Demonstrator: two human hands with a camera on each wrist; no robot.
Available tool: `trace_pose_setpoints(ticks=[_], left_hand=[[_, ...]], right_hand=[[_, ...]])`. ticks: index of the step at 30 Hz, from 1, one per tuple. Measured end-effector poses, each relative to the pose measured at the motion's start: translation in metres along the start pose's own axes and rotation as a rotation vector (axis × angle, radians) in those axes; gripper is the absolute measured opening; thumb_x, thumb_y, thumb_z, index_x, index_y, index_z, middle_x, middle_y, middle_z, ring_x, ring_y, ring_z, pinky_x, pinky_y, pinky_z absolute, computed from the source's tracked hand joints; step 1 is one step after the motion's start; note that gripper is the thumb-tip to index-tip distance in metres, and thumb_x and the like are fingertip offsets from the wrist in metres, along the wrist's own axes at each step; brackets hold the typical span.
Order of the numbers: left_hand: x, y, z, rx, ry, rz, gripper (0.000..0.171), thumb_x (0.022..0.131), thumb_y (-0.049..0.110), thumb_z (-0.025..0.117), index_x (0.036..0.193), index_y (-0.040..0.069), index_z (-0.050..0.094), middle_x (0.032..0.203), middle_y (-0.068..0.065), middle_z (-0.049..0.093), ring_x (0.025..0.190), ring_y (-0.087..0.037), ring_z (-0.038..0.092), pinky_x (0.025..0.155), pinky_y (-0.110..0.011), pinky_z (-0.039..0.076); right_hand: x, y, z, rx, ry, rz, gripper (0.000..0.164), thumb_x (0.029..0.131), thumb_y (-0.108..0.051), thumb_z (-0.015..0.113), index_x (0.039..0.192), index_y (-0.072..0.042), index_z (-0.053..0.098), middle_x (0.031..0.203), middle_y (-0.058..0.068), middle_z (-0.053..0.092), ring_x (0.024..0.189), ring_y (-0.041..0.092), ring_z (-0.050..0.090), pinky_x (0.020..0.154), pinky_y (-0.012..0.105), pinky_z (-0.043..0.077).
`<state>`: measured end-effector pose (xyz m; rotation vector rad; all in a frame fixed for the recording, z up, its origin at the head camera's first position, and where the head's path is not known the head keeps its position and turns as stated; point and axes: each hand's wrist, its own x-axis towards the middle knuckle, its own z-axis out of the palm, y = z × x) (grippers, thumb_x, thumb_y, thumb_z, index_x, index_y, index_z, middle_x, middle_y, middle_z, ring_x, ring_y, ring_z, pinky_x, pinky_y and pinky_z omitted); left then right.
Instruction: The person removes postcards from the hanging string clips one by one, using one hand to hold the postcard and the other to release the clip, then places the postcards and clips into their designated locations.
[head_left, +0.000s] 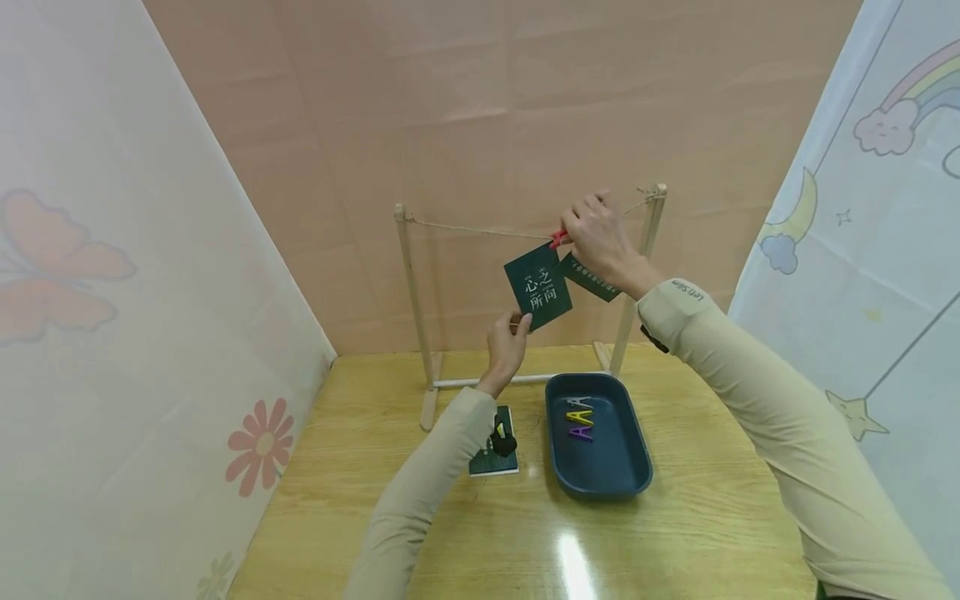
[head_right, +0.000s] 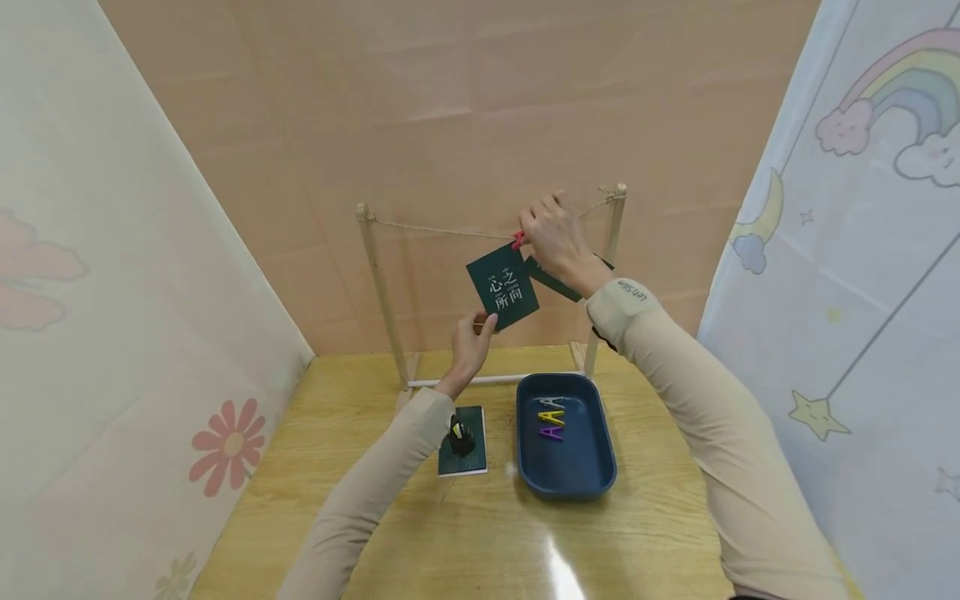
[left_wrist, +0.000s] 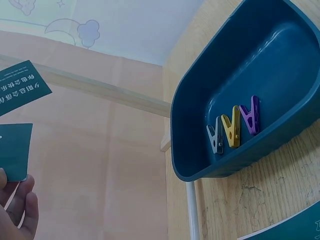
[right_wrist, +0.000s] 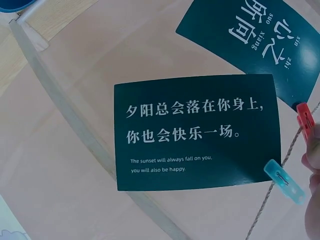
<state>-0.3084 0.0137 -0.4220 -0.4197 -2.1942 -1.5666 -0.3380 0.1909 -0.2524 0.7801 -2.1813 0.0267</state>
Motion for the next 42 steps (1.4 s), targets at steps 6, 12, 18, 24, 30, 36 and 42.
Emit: trace_pose_setpoints(ticks=[6,12,18,24,30,36,42], left_hand=[[-0.001,0.001,-0.001,0.005,-0.004,0.010,0.017,0.101,0.014,0.059,0.104,0.000,0.068,0.096,-0.013,0.069,0.081,-0.022,0.068,0.073,-0.029,0.056],[-0.003,0.000,-0.001,-0.002,0.000,0.014,0.017,0.101,0.013,0.059,0.103,-0.001,0.068,0.095,-0.013,0.069,0.081,-0.021,0.069,0.073,-0.029,0.056],[-0.003,-0.001,-0.002,-0.002,0.005,0.003,0.017,0.101,0.013,0.059,0.103,-0.001,0.068,0.095,-0.013,0.069,0.082,-0.021,0.069,0.073,-0.029,0.056],[-0.004,-0.002,-0.004,0.001,0.005,-0.014,0.018,0.101,0.013,0.058,0.105,-0.002,0.067,0.096,-0.013,0.069,0.083,-0.022,0.069,0.074,-0.030,0.056],[-0.005,-0.003,-0.006,-0.001,0.005,-0.030,0.018,0.102,0.013,0.058,0.106,-0.001,0.067,0.097,-0.013,0.068,0.083,-0.022,0.069,0.074,-0.032,0.056],[-0.007,-0.006,-0.008,-0.014,0.006,-0.018,0.017,0.102,0.012,0.058,0.105,-0.002,0.067,0.096,-0.014,0.069,0.083,-0.023,0.069,0.074,-0.032,0.056],[-0.008,-0.008,-0.011,-0.015,0.016,-0.018,0.016,0.102,0.012,0.058,0.103,-0.002,0.067,0.094,-0.013,0.069,0.081,-0.022,0.068,0.073,-0.032,0.056]], right_hand=[[0.000,0.001,-0.001,-0.024,0.051,0.007,0.015,0.082,0.001,0.074,0.081,0.003,0.058,0.078,0.018,0.057,0.080,0.039,0.053,0.092,0.051,0.035],[0.000,0.002,-0.001,-0.074,0.085,0.011,0.017,0.085,-0.006,0.074,0.083,0.002,0.059,0.077,0.017,0.056,0.077,0.038,0.052,0.088,0.051,0.034],[0.002,0.002,0.000,-0.082,0.153,0.016,0.016,0.085,-0.006,0.073,0.082,0.004,0.061,0.075,0.017,0.055,0.075,0.038,0.052,0.083,0.051,0.034],[0.001,0.002,-0.001,-0.075,0.178,0.043,0.013,0.083,-0.005,0.071,0.084,0.004,0.061,0.077,0.017,0.055,0.077,0.039,0.052,0.080,0.051,0.033],[-0.003,0.000,-0.002,-0.043,0.171,0.051,0.013,0.085,-0.006,0.070,0.085,0.003,0.060,0.079,0.017,0.053,0.079,0.039,0.048,0.080,0.051,0.032],[-0.009,0.001,-0.001,-0.034,0.130,0.019,0.015,0.084,-0.007,0.070,0.089,0.004,0.060,0.082,0.017,0.051,0.083,0.039,0.046,0.080,0.051,0.033],[-0.013,0.003,0.001,-0.048,0.091,-0.046,0.025,0.087,-0.016,0.073,0.091,0.005,0.061,0.083,0.017,0.051,0.083,0.038,0.047,0.079,0.050,0.035]])
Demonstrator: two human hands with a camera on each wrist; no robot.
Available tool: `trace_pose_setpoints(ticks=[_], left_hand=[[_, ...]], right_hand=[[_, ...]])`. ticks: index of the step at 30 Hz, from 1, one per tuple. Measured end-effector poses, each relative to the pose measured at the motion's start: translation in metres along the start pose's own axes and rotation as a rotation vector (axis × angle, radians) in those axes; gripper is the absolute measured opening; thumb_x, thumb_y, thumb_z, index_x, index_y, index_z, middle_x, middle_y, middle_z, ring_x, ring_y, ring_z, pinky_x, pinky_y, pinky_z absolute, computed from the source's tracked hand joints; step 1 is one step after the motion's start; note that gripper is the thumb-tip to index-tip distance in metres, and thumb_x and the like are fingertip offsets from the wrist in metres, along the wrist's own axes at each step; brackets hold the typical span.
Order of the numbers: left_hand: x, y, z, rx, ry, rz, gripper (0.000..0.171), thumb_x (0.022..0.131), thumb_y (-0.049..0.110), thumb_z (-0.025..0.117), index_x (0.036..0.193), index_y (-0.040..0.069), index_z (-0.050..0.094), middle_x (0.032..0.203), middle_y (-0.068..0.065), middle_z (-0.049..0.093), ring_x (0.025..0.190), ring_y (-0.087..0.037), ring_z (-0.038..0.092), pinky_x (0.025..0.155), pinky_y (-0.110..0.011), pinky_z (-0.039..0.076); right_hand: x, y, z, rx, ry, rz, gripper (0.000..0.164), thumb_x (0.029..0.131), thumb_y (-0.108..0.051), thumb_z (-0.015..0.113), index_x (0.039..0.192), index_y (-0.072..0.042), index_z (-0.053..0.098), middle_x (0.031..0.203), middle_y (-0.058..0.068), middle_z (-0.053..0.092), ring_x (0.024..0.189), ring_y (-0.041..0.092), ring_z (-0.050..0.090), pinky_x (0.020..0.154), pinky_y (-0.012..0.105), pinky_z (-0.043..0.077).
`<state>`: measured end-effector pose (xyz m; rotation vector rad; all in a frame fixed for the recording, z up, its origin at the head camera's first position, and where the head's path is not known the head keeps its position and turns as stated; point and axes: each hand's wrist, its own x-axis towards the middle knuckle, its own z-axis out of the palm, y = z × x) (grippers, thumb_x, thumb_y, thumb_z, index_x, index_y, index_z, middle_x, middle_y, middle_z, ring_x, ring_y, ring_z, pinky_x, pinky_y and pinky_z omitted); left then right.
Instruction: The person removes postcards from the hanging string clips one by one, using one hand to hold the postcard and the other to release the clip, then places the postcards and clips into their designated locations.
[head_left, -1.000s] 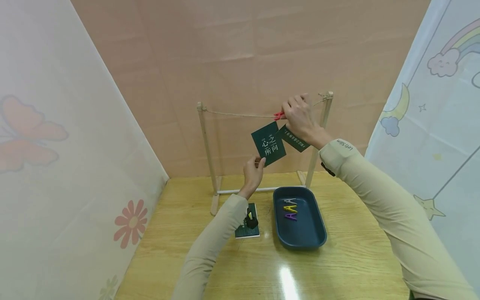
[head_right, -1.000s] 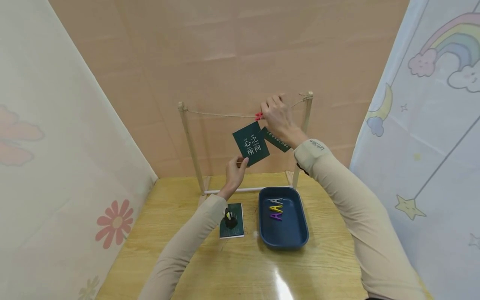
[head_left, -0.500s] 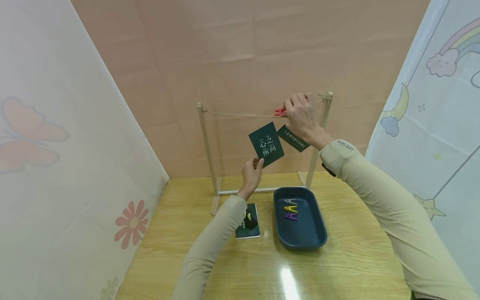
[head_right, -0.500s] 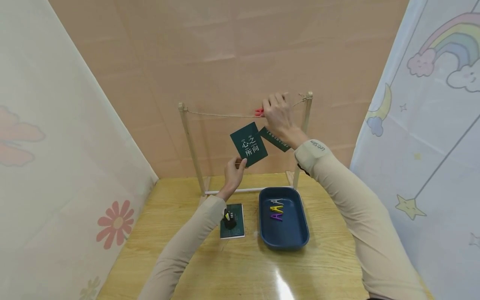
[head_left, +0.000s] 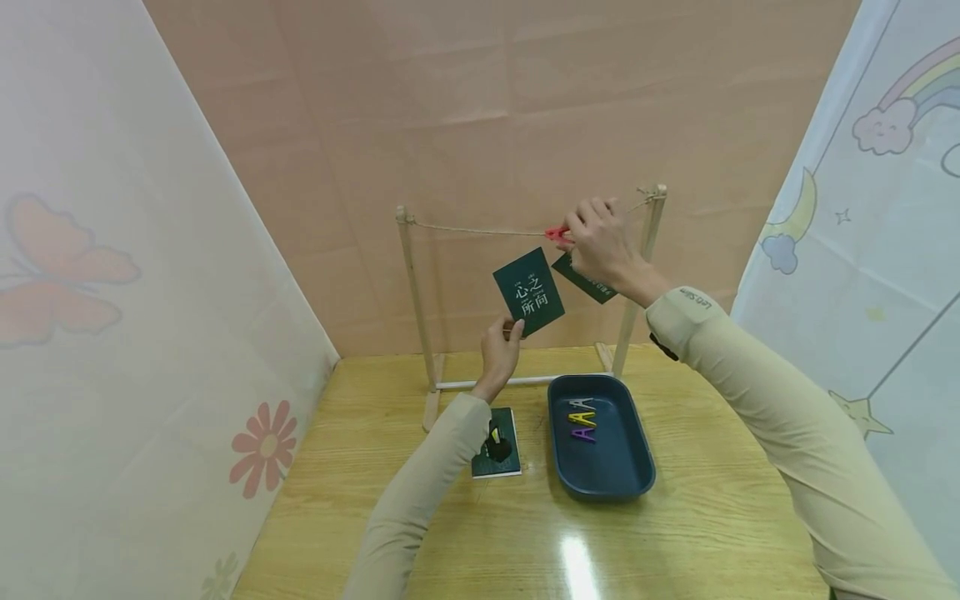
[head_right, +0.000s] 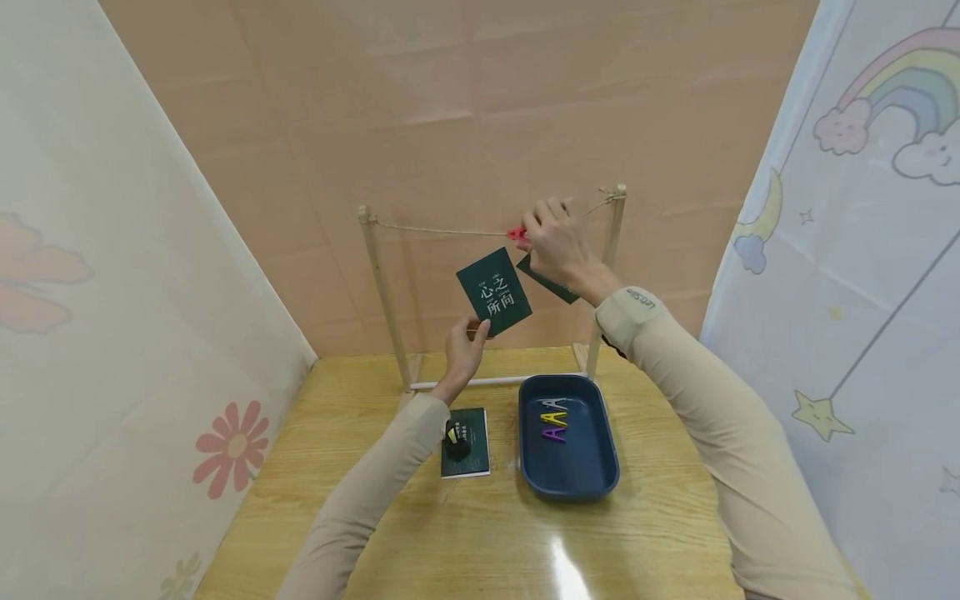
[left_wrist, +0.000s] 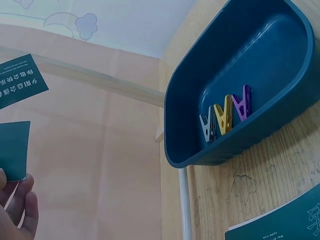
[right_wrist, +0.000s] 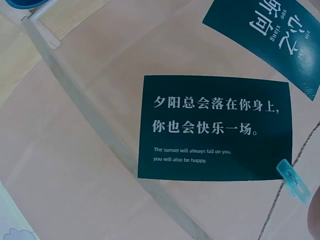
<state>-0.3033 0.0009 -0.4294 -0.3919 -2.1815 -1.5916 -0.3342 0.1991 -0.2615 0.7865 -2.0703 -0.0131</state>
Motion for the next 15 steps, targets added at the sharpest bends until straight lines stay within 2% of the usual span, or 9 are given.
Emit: trace_pose_setpoints(ticks=[7,15], left_hand=[[-0.0013,-0.0010,-0.0023,0.001,0.003,0.009,0.016,0.101,0.009,0.058,0.104,-0.004,0.067,0.093,-0.014,0.068,0.080,-0.023,0.068,0.072,-0.033,0.056],[-0.0040,-0.0031,-0.0034,-0.003,0.008,0.020,0.013,0.101,0.006,0.058,0.103,-0.003,0.066,0.093,-0.014,0.068,0.080,-0.025,0.067,0.073,-0.034,0.056]], right_hand=[[-0.0051,-0.0005,0.0020,0.007,-0.041,-0.038,0.026,0.087,-0.015,0.076,0.098,0.005,0.063,0.089,0.017,0.052,0.084,0.035,0.044,0.078,0.048,0.034],[-0.0089,-0.0008,0.0059,0.025,0.015,-0.081,0.021,0.089,-0.013,0.073,0.099,0.005,0.066,0.092,0.018,0.057,0.082,0.036,0.048,0.076,0.048,0.038]])
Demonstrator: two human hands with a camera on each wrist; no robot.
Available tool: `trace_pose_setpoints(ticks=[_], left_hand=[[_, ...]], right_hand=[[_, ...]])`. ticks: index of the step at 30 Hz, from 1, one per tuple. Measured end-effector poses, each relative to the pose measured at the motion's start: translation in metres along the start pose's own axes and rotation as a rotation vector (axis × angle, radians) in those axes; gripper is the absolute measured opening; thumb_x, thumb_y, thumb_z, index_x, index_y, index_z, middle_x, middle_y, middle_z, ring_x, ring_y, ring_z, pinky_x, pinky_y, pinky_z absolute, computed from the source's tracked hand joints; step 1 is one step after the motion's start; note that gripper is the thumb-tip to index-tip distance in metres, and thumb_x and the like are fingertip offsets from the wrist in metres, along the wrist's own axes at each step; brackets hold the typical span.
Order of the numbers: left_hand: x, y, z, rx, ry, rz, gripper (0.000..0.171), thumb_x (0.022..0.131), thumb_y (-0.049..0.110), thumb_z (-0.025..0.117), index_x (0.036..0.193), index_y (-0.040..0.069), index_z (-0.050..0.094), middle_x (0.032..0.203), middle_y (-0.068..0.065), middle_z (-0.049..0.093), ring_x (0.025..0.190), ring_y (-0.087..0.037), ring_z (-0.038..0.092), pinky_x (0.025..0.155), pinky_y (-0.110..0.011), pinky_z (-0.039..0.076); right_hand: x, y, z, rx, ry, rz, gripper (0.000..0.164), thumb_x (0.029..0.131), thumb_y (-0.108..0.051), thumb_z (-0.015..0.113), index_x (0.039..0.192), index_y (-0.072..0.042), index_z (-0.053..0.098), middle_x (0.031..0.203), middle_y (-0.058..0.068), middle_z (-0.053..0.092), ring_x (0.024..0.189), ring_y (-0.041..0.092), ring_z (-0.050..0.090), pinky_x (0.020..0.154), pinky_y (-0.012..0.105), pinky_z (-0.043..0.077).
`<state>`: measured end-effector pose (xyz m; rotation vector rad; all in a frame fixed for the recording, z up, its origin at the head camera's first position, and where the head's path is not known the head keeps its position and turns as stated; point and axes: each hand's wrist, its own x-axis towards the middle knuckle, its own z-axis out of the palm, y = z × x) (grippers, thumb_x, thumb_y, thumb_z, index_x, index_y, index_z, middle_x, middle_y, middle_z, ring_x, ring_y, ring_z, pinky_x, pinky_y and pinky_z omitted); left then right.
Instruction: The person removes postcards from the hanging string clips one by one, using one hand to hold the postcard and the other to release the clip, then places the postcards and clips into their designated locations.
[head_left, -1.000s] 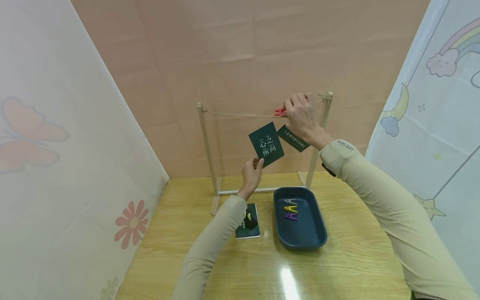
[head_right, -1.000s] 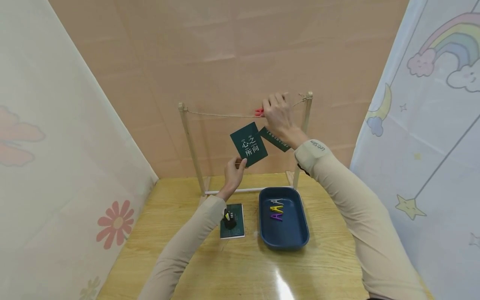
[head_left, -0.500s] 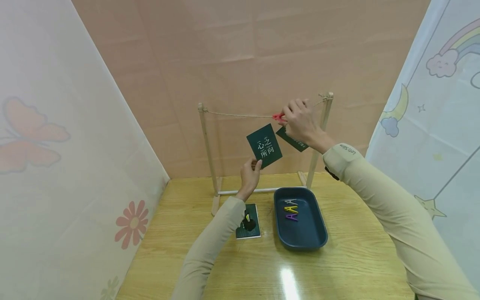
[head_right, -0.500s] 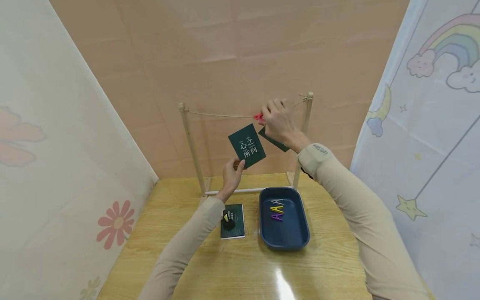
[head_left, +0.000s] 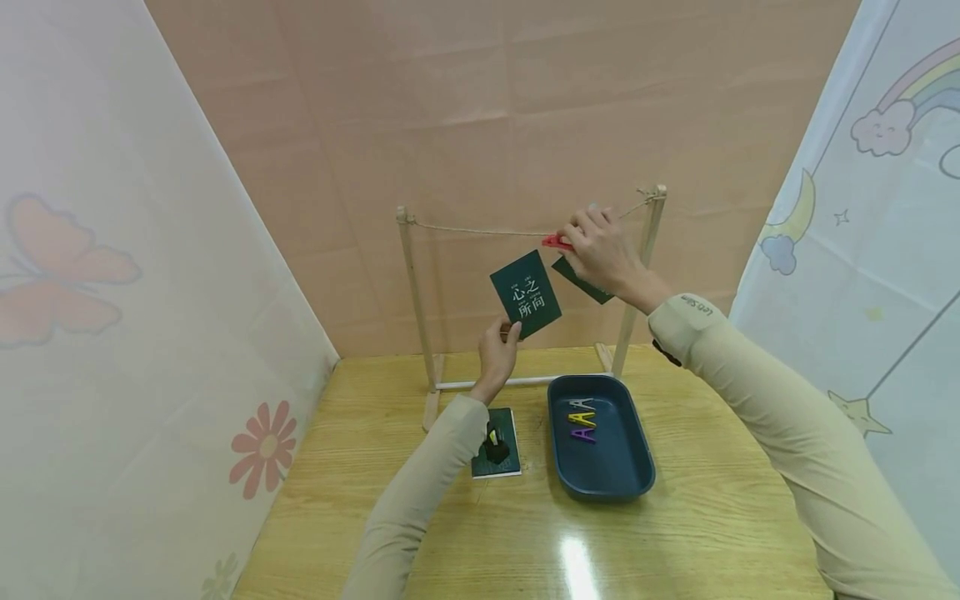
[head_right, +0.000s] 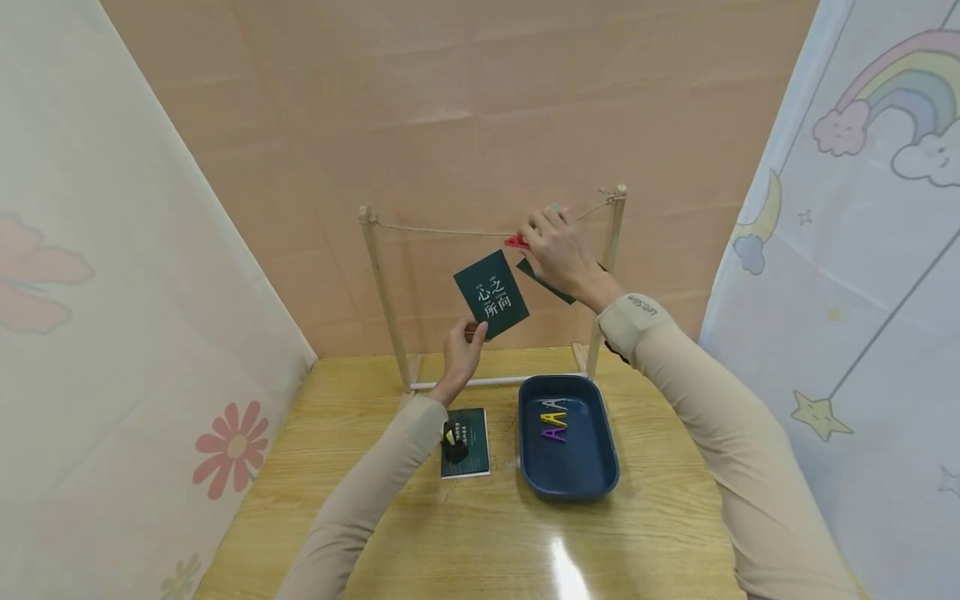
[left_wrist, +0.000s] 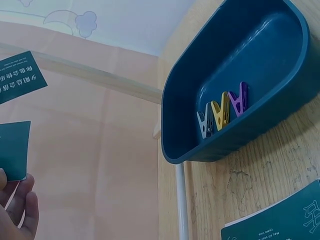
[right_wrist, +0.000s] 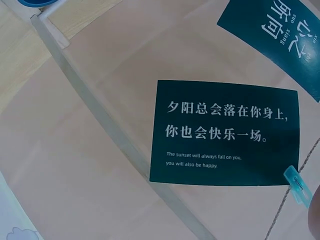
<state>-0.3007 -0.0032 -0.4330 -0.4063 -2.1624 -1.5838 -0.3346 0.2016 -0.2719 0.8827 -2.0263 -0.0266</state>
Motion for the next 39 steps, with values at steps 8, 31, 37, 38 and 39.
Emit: trace_pose_setpoints(ticks=[8,31,37,38,39], left_hand=[[-0.001,-0.004,-0.001,-0.003,0.002,-0.006,0.014,0.100,0.008,0.059,0.101,-0.003,0.067,0.090,-0.014,0.068,0.077,-0.023,0.067,0.072,-0.032,0.056],[-0.009,-0.016,-0.006,-0.031,-0.057,-0.018,0.016,0.102,0.009,0.056,0.101,-0.004,0.066,0.092,-0.017,0.066,0.081,-0.033,0.067,0.072,-0.035,0.055],[-0.012,-0.023,-0.009,-0.037,-0.065,-0.025,0.016,0.102,0.010,0.055,0.101,-0.003,0.064,0.095,-0.016,0.065,0.083,-0.030,0.067,0.072,-0.034,0.055],[-0.013,-0.023,-0.009,-0.036,-0.064,-0.025,0.016,0.102,0.010,0.055,0.101,-0.003,0.064,0.094,-0.015,0.065,0.083,-0.030,0.067,0.072,-0.034,0.055],[-0.013,-0.024,-0.009,-0.036,-0.063,-0.026,0.016,0.102,0.010,0.055,0.101,-0.003,0.064,0.094,-0.015,0.065,0.083,-0.030,0.067,0.072,-0.034,0.055]], right_hand=[[-0.006,-0.002,0.005,-0.015,0.003,-0.022,0.025,0.087,-0.016,0.078,0.100,0.003,0.067,0.095,0.018,0.061,0.085,0.037,0.053,0.076,0.048,0.043],[-0.030,-0.007,0.016,0.074,-0.028,-0.059,0.027,0.087,-0.020,0.078,0.098,0.002,0.067,0.094,0.016,0.060,0.084,0.035,0.052,0.070,0.045,0.040],[-0.036,-0.010,0.022,0.109,-0.047,-0.056,0.026,0.089,-0.019,0.076,0.099,0.003,0.067,0.092,0.016,0.059,0.077,0.033,0.047,0.067,0.043,0.036],[-0.038,-0.010,0.023,0.116,-0.044,-0.055,0.025,0.088,-0.018,0.077,0.099,0.003,0.067,0.092,0.016,0.060,0.077,0.032,0.048,0.067,0.043,0.037],[-0.039,-0.010,0.024,0.122,-0.043,-0.056,0.025,0.088,-0.017,0.076,0.099,0.003,0.067,0.093,0.016,0.060,0.077,0.032,0.048,0.067,0.043,0.037]])
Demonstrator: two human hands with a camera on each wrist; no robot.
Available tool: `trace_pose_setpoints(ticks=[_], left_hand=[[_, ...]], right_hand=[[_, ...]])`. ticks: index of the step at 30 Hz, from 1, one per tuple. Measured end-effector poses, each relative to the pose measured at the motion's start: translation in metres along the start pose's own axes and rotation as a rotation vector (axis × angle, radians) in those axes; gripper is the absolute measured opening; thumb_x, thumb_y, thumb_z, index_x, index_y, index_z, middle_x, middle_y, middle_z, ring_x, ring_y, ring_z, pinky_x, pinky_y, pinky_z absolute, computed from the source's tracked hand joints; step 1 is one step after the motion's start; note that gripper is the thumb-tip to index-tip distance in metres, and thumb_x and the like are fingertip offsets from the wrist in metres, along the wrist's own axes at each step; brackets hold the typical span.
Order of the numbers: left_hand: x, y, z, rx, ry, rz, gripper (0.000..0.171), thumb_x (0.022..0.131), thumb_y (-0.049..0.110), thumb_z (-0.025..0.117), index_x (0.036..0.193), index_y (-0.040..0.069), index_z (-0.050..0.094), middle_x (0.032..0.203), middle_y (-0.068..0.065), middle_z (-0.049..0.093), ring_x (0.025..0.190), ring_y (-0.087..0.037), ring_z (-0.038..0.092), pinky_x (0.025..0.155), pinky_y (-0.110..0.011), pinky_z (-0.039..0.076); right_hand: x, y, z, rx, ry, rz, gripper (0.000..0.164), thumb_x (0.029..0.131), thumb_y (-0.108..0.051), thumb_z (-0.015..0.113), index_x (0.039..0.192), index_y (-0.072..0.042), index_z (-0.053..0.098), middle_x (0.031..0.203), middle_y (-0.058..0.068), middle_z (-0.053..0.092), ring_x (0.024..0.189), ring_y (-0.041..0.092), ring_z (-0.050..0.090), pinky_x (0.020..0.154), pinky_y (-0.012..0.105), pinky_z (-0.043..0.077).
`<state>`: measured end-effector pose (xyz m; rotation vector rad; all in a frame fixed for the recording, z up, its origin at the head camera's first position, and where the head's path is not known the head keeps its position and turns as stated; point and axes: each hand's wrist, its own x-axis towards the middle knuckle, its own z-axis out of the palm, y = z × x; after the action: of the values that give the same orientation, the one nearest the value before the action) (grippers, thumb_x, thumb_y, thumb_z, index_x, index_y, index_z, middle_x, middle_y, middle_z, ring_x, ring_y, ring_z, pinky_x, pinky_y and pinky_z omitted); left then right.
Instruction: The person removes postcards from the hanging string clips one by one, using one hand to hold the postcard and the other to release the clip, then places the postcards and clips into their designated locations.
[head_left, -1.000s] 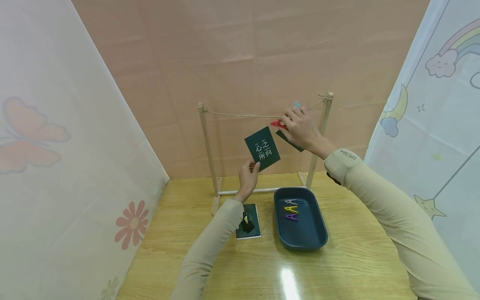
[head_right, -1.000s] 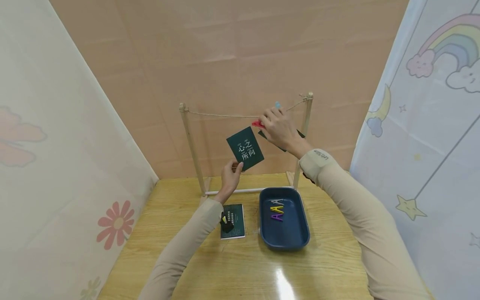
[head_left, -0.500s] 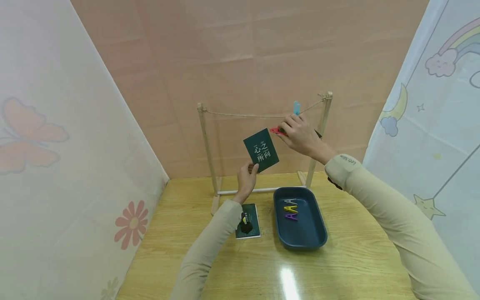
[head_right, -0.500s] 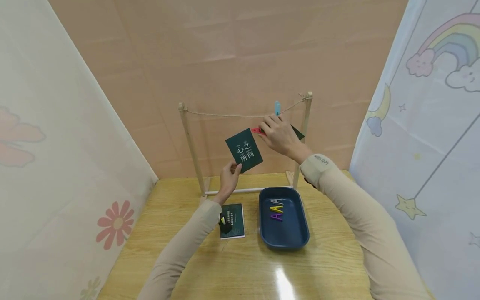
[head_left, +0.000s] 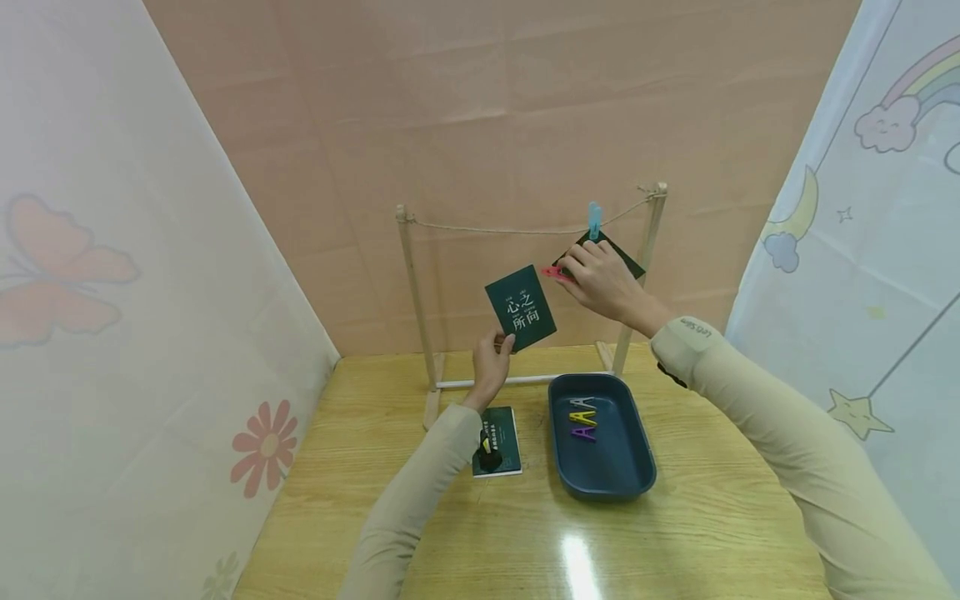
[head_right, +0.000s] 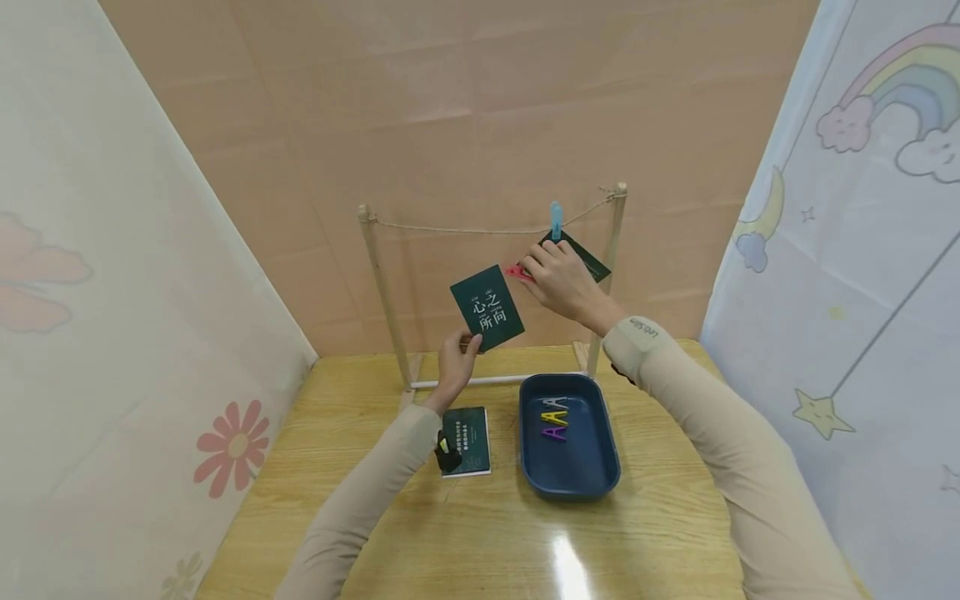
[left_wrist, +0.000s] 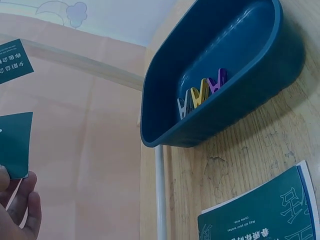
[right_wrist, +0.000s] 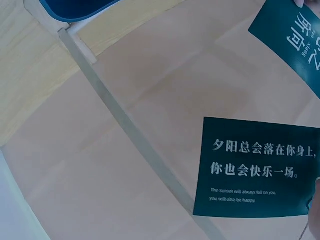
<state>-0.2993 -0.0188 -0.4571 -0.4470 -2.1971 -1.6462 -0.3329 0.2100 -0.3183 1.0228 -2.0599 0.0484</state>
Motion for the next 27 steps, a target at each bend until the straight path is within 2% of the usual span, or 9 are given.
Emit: trace_pose_setpoints(ticks=[5,12,22,27], left_hand=[[-0.003,-0.003,-0.002,0.009,0.000,-0.020,0.017,0.102,0.010,0.056,0.100,-0.004,0.064,0.094,-0.015,0.065,0.083,-0.030,0.067,0.072,-0.036,0.055],[-0.006,-0.009,-0.007,0.035,0.010,-0.007,0.014,0.101,0.006,0.057,0.099,-0.005,0.065,0.093,-0.016,0.064,0.082,-0.030,0.067,0.075,-0.038,0.056],[-0.009,-0.016,-0.010,0.092,0.009,-0.058,0.013,0.100,0.007,0.059,0.096,-0.004,0.066,0.083,-0.013,0.065,0.074,-0.024,0.064,0.067,-0.034,0.054],[-0.014,-0.019,-0.014,0.084,-0.018,-0.057,0.014,0.100,0.006,0.058,0.094,-0.004,0.064,0.083,-0.016,0.065,0.075,-0.029,0.065,0.065,-0.034,0.051]], right_hand=[[-0.007,-0.002,0.005,-0.005,-0.004,-0.012,0.023,0.085,-0.016,0.079,0.097,0.001,0.067,0.091,0.014,0.061,0.077,0.031,0.049,0.065,0.041,0.038],[-0.016,-0.004,0.010,-0.017,-0.032,-0.016,0.023,0.086,-0.017,0.078,0.096,0.001,0.067,0.090,0.013,0.059,0.076,0.030,0.049,0.064,0.039,0.038],[-0.030,-0.008,0.016,-0.043,-0.038,-0.020,0.026,0.082,-0.017,0.081,0.094,0.001,0.066,0.089,0.015,0.059,0.076,0.033,0.053,0.063,0.042,0.041],[-0.038,-0.012,0.018,-0.011,-0.050,-0.026,0.026,0.086,-0.020,0.078,0.096,0.001,0.066,0.091,0.014,0.059,0.078,0.032,0.052,0.066,0.043,0.043]])
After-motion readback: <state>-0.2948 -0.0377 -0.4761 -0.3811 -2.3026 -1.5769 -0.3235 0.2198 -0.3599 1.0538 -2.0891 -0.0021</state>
